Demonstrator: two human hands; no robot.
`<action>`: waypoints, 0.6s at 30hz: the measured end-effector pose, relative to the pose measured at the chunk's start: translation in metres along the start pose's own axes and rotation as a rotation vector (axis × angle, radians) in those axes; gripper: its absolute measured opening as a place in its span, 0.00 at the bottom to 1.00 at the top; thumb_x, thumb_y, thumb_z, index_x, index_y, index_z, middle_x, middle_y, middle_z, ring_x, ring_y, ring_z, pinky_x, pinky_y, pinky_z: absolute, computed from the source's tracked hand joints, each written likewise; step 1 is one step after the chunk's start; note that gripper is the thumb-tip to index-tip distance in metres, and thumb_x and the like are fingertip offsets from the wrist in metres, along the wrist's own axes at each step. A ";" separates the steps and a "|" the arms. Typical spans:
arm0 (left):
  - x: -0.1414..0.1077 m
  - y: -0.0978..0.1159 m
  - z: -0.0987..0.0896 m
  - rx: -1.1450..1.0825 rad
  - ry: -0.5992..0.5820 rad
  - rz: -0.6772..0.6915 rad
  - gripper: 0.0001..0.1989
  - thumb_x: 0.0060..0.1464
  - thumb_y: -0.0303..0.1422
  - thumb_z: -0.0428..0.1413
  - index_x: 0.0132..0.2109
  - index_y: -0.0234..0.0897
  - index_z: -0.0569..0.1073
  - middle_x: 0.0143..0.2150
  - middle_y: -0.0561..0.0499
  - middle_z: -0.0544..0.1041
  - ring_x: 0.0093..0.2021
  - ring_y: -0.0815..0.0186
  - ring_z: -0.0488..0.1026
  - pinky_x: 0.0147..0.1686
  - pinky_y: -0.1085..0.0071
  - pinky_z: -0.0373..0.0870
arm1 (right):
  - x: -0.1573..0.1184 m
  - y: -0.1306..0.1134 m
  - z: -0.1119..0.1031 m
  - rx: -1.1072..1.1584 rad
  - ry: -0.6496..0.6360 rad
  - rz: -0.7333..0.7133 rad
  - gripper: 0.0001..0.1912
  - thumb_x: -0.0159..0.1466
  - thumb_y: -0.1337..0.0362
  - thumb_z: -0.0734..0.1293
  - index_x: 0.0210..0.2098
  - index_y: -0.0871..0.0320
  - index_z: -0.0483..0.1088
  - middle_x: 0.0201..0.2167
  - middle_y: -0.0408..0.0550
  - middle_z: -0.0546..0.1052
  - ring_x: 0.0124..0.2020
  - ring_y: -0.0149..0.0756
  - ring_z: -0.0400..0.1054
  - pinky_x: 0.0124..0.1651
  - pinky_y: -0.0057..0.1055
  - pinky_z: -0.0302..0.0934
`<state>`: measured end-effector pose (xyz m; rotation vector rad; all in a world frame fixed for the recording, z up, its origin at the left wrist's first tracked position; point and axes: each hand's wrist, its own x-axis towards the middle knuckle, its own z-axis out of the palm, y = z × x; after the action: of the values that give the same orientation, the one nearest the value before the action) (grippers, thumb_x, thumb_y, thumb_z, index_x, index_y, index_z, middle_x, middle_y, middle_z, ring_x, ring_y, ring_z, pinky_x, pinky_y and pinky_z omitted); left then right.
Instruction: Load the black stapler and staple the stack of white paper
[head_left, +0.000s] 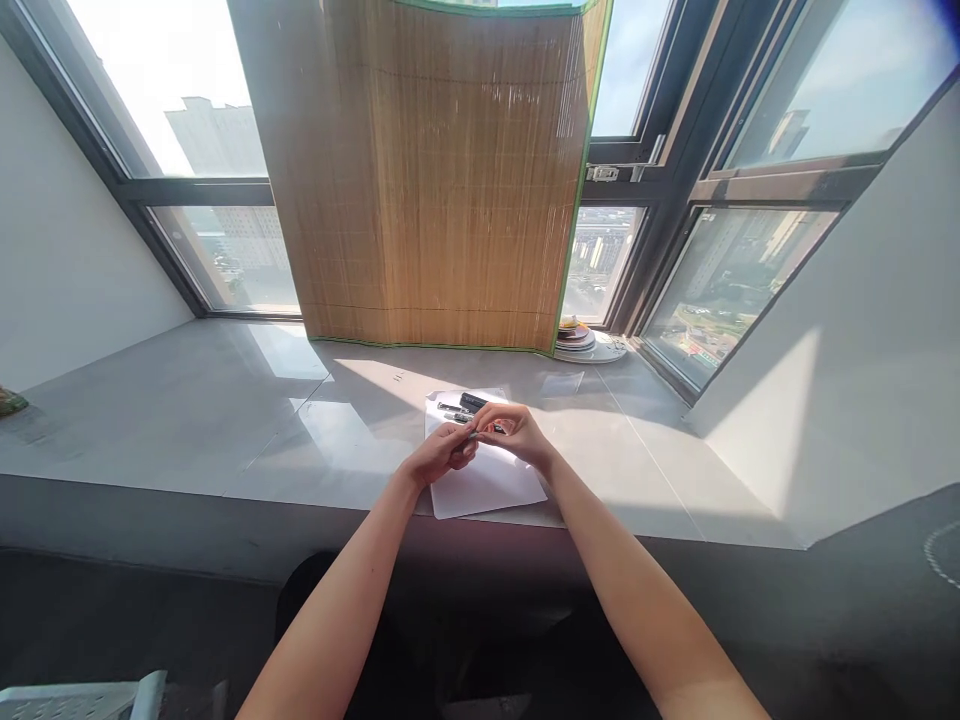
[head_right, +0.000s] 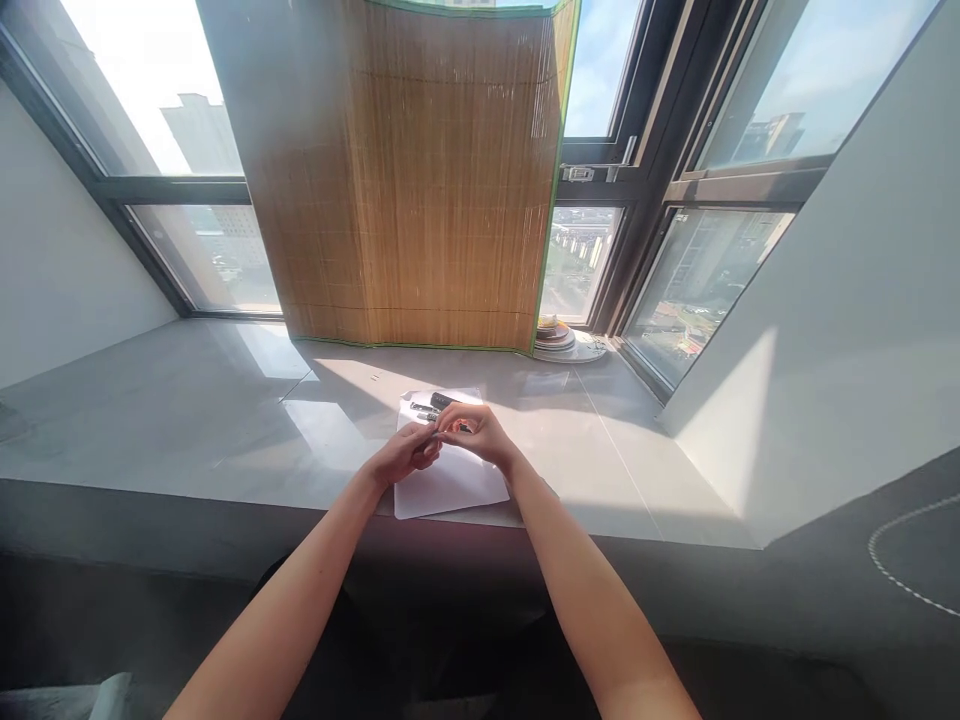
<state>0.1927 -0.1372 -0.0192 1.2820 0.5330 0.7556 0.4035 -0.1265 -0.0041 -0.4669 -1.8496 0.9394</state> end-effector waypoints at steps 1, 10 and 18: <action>0.000 -0.001 -0.001 -0.008 0.000 0.002 0.34 0.61 0.62 0.61 0.24 0.37 0.66 0.18 0.60 0.53 0.20 0.75 0.47 0.22 0.73 0.43 | 0.000 -0.001 0.001 -0.022 0.000 -0.005 0.16 0.65 0.47 0.78 0.35 0.54 0.81 0.38 0.51 0.84 0.41 0.44 0.78 0.46 0.43 0.73; 0.002 -0.006 0.001 -0.040 -0.016 -0.001 0.39 0.63 0.57 0.61 0.22 0.42 0.46 0.20 0.62 0.42 0.21 0.75 0.39 0.24 0.69 0.38 | 0.009 0.014 -0.065 -0.539 0.680 0.252 0.20 0.60 0.43 0.76 0.28 0.55 0.81 0.31 0.52 0.84 0.32 0.44 0.76 0.40 0.41 0.70; -0.004 -0.002 0.006 0.267 -0.180 -0.080 0.39 0.63 0.60 0.60 0.19 0.40 0.51 0.18 0.59 0.47 0.23 0.73 0.43 0.27 0.67 0.40 | 0.020 0.063 -0.161 -0.958 0.752 0.603 0.06 0.55 0.60 0.74 0.27 0.56 0.80 0.31 0.59 0.84 0.39 0.54 0.77 0.49 0.45 0.68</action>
<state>0.1950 -0.1440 -0.0196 1.5494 0.5482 0.5076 0.5321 -0.0087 -0.0039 -1.7573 -1.3346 0.0795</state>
